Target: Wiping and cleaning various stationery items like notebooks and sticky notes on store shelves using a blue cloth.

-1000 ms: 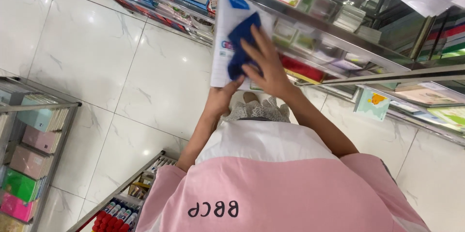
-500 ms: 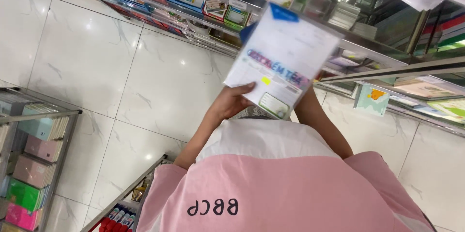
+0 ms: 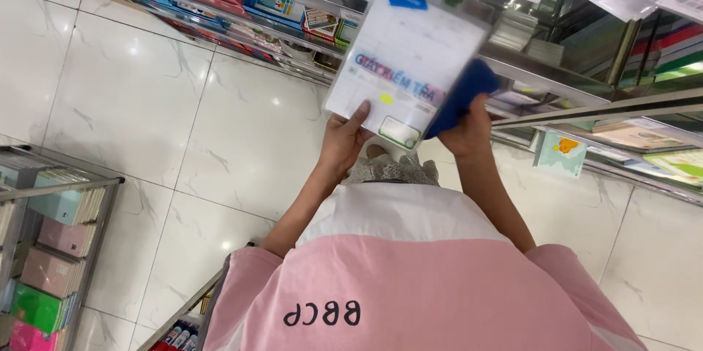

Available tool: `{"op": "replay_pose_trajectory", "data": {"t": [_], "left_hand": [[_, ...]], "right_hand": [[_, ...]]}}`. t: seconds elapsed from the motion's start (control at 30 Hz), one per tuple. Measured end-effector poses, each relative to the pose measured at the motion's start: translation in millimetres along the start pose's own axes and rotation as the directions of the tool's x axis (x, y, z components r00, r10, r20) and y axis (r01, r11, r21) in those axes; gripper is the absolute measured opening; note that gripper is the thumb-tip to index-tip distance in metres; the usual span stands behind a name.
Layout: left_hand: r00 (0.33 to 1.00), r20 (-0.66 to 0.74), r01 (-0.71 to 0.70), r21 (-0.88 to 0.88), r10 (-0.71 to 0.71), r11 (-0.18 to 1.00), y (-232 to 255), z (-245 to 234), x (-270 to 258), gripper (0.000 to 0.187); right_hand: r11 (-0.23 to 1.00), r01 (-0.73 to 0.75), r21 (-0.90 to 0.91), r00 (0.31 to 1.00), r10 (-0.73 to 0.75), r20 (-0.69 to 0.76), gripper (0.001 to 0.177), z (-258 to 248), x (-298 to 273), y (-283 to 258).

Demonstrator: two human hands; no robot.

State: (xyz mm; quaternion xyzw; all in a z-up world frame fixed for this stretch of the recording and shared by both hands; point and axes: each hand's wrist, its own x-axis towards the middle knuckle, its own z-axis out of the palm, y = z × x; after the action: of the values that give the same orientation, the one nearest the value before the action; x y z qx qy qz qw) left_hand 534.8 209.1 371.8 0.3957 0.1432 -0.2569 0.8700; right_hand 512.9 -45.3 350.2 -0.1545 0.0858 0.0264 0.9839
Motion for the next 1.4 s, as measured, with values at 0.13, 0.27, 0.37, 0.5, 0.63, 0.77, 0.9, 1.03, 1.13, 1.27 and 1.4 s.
{"op": "replay_pose_trajectory", "data": {"t": [0.13,0.27,0.37,0.5,0.63,0.77,0.9,1.03,1.13,1.27,1.4], "left_hand": [[0.994,-0.061,-0.088,0.124,0.096,0.988,10,-1,20,0.037],[0.993,-0.067,-0.060,0.386,0.092,0.921,10,-14,69,0.038],[0.976,-0.038,-0.173,0.455,0.214,0.873,24,-9,104,0.055],[0.911,-0.041,-0.338,0.494,0.409,0.801,43,3,146,0.070],[0.698,0.194,-0.525,0.793,0.690,0.309,52,1,193,0.072],[0.639,0.268,-0.558,0.807,0.721,0.194,73,27,209,0.092],[0.509,0.364,-0.579,0.815,0.780,-0.003,59,13,249,0.094],[0.456,0.370,-0.503,0.857,0.809,-0.109,62,24,247,0.094],[0.480,0.333,-0.469,0.879,0.812,-0.083,61,27,245,0.091],[0.484,0.277,-0.428,0.902,0.830,-0.051,71,37,251,0.075],[0.533,0.252,-0.420,0.908,0.808,-0.006,56,22,289,0.059]], "right_hand": [[0.848,-0.001,-0.530,0.989,-0.078,-0.127,0.076,-17,24,-24],[0.657,-0.042,-0.753,0.930,-0.249,-0.269,0.081,34,50,-35],[0.612,0.001,-0.791,0.895,-0.353,-0.272,0.085,52,75,-43],[0.418,0.062,-0.907,0.858,-0.486,-0.165,0.084,34,129,-59],[0.049,0.325,-0.944,0.819,-0.515,0.255,0.061,20,182,-71],[-0.206,0.476,-0.855,0.740,-0.432,0.516,0.031,22,198,-74],[-0.321,0.465,-0.825,0.704,-0.431,0.564,0.034,25,195,-77],[-0.328,0.462,-0.824,0.719,-0.406,0.565,0.037,23,193,-87],[-0.437,0.359,-0.824,0.773,-0.355,0.526,0.032,17,198,-93],[-0.398,0.244,-0.884,0.857,-0.338,0.388,0.015,18,217,-94],[-0.637,0.202,-0.744,0.845,-0.271,0.461,0.021,-49,256,-116]]}}
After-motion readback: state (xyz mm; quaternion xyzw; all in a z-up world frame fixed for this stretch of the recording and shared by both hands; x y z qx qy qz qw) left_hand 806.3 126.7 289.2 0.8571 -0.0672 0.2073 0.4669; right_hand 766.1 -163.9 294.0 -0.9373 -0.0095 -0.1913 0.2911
